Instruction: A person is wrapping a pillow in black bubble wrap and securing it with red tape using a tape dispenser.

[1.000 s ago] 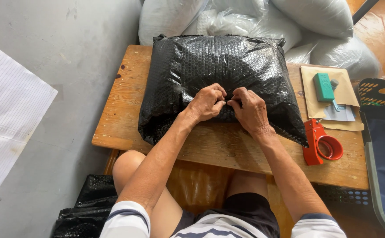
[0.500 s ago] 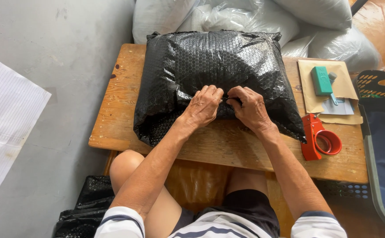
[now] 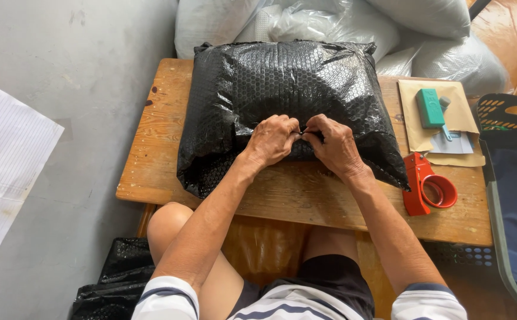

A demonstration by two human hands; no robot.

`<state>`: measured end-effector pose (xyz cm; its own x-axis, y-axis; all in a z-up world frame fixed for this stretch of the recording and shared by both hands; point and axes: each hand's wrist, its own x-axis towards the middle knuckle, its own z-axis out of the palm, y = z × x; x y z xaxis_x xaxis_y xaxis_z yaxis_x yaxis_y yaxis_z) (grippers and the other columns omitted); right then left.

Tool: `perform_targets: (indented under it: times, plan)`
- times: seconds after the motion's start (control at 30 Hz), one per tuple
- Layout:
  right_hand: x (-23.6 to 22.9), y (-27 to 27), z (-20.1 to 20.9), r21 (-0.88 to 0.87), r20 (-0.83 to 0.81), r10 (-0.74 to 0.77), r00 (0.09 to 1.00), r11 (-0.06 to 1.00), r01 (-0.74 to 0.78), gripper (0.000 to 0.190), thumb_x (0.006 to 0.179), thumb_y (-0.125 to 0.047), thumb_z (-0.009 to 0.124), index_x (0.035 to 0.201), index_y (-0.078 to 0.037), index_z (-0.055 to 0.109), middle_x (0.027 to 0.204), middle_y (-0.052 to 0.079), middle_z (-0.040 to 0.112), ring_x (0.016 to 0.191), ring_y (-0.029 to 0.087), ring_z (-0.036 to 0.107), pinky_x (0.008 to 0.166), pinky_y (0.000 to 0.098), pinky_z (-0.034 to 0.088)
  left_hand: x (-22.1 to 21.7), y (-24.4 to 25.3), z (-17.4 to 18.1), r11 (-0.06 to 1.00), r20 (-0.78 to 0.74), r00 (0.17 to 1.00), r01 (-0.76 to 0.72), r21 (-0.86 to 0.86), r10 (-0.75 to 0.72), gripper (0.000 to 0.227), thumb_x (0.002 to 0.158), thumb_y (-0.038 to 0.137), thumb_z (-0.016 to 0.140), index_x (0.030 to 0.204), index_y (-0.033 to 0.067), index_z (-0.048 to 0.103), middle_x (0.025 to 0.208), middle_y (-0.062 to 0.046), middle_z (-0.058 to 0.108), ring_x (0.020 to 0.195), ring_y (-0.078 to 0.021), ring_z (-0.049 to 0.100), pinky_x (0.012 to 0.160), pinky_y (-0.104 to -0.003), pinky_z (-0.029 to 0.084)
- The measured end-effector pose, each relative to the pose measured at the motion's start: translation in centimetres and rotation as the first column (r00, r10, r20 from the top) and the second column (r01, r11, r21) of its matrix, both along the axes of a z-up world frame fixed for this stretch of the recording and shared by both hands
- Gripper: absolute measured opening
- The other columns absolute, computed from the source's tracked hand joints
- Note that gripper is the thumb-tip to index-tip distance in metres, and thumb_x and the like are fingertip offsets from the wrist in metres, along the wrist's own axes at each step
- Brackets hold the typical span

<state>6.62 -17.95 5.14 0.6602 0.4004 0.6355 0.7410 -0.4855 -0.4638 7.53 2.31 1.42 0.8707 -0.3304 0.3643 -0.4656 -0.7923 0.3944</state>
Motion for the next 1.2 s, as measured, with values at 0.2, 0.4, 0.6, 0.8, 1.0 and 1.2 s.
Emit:
perform_targets:
  times: [0.2,0.4,0.6,0.8,1.0,1.2]
  plan:
    - [-2.7,0.9,1.7,-0.064,0.347,-0.129,0.929,0.985,0.161,0.015,0.095,-0.004,0.067,0.110,-0.006,0.068,0.097,0.009,0.073,0.090,0.028,0.071,0.078,0.0366,0.059,-0.2,-0.1,0.7,1.000,-0.007,1.000,-0.022,0.011,0.022,0.007,0.090,0.031,0.067,0.090,0.0243,0.063,0.083,-0.003,0.062,0.088,-0.0279,0.068,0.078,-0.042,0.058]
    - [-13.3,1.1,0.6,0.323,0.131,-0.138,0.982,0.942,0.090,0.015,0.088,-0.006,0.078,0.101,-0.004,0.070,0.100,0.010,0.074,0.088,0.032,0.071,0.078,0.0391,0.056,-0.5,0.0,1.0,0.999,-0.011,1.000,-0.014,0.035,0.014,0.009,0.090,0.029,0.069,0.092,0.0219,0.064,0.085,-0.004,0.062,0.089,-0.0286,0.067,0.078,-0.043,0.058]
    - [-23.0,-3.0,-9.9,0.518,-0.628,-0.009,0.779,0.741,0.427,0.007,0.094,-0.005,0.069,0.095,-0.003,0.076,0.086,0.010,0.079,0.079,0.015,0.075,0.068,0.0295,0.062,-1.6,0.2,3.2,0.999,-0.001,0.999,0.035,0.011,-0.035,0.007,0.092,0.027,0.070,0.093,0.0211,0.066,0.083,-0.006,0.060,0.087,-0.0303,0.067,0.079,-0.043,0.057]
    - [-24.7,-9.1,-13.8,0.459,-0.866,0.243,0.437,0.040,0.888,0.013,0.105,-0.017,0.060,0.094,-0.012,0.064,0.086,0.003,0.075,0.074,0.010,0.070,0.066,0.0210,0.056,-2.2,0.0,4.5,0.999,-0.020,0.999,0.044,-0.015,-0.045,0.007,0.094,0.024,0.071,0.094,0.0184,0.067,0.084,-0.007,0.061,0.088,-0.0311,0.067,0.079,-0.044,0.056]
    - [-22.5,-14.9,-20.6,0.347,-0.738,0.427,0.523,-0.426,0.836,0.016,0.100,-0.026,0.068,0.108,-0.014,0.065,0.110,0.003,0.066,0.093,0.017,0.063,0.084,0.0313,0.051,-2.4,-0.1,5.2,0.998,-0.034,0.998,0.058,-0.027,-0.059,0.005,0.095,0.020,0.072,0.096,0.0168,0.069,0.084,-0.008,0.063,0.088,-0.0317,0.067,0.081,-0.043,0.056]
    - [-20.7,-15.6,-18.3,0.398,-0.648,0.418,0.637,-0.527,0.751,0.028,0.098,-0.027,0.069,0.122,-0.015,0.060,0.121,0.005,0.052,0.109,0.022,0.056,0.095,0.0375,0.047,-2.6,-0.3,5.6,0.997,-0.049,0.997,0.064,-0.035,-0.065,0.004,0.096,0.019,0.072,0.097,0.0151,0.070,0.086,-0.009,0.065,0.088,-0.0330,0.068,0.081,-0.044,0.055]
